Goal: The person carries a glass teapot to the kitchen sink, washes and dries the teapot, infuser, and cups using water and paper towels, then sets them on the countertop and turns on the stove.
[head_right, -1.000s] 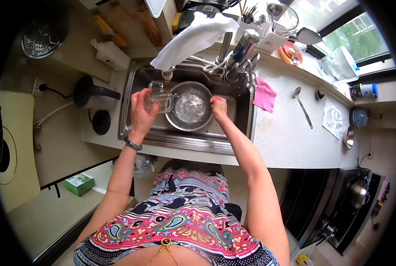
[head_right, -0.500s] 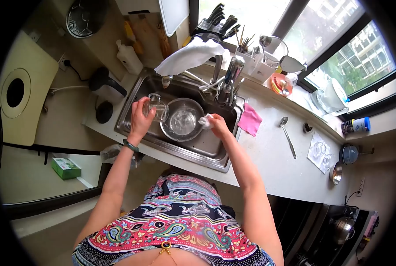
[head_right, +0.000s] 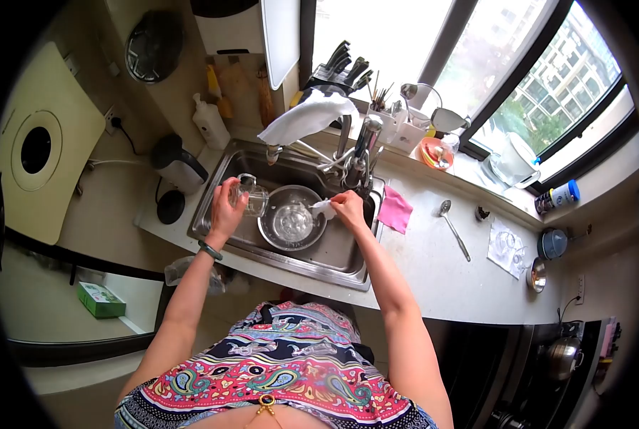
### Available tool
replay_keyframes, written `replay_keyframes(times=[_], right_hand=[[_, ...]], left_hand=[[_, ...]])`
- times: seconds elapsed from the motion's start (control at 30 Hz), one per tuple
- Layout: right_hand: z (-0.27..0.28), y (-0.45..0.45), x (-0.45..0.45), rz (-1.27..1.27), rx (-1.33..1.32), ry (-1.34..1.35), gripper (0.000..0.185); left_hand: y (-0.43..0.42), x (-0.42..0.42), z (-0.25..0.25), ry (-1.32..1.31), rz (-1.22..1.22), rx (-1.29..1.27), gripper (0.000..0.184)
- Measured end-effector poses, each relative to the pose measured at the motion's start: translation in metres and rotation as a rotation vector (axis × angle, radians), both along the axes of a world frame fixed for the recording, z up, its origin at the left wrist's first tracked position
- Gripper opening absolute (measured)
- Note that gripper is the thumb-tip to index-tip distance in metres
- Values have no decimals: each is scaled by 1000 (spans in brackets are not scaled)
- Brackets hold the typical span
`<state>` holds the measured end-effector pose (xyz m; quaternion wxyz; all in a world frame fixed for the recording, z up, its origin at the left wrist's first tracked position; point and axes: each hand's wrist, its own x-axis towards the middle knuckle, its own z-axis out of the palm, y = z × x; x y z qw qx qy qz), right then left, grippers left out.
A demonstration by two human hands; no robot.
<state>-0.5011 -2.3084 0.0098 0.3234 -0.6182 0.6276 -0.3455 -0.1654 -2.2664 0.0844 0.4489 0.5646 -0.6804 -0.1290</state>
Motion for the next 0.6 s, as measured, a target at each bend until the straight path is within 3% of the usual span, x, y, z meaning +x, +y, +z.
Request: replay_keyframes(times=[0.1, 0.17, 0.27, 0.33, 0.37, 0.43, 0.47, 0.6], right_hand=[[15, -7, 5, -68, -8, -85, 22], [11, -13, 4, -48, -270, 212, 21], [60, -13, 18, -73, -107, -58, 24], [69, -25, 17, -10, -63, -118, 26], [55, -39, 10, 37, -154, -50, 26], [91, -30, 22, 12, -93, -1, 28], [83, -42, 19, 11, -64, 132, 30], [92, -39, 29, -24, -15, 142, 27]], left_hand=[[-19, 18, -38, -110, 3, -121, 41], [-14, 25, -38, -105, -16, -109, 40], [-16, 32, -29, 117, -107, -69, 39], [-16, 37, -29, 82, -99, -83, 39], [-17, 39, -27, 43, -85, -100, 39], [-20, 44, -30, 60, -96, -90, 39], [-21, 46, -32, 75, -99, -82, 40], [-10, 46, -3, 100, -65, 56, 40]])
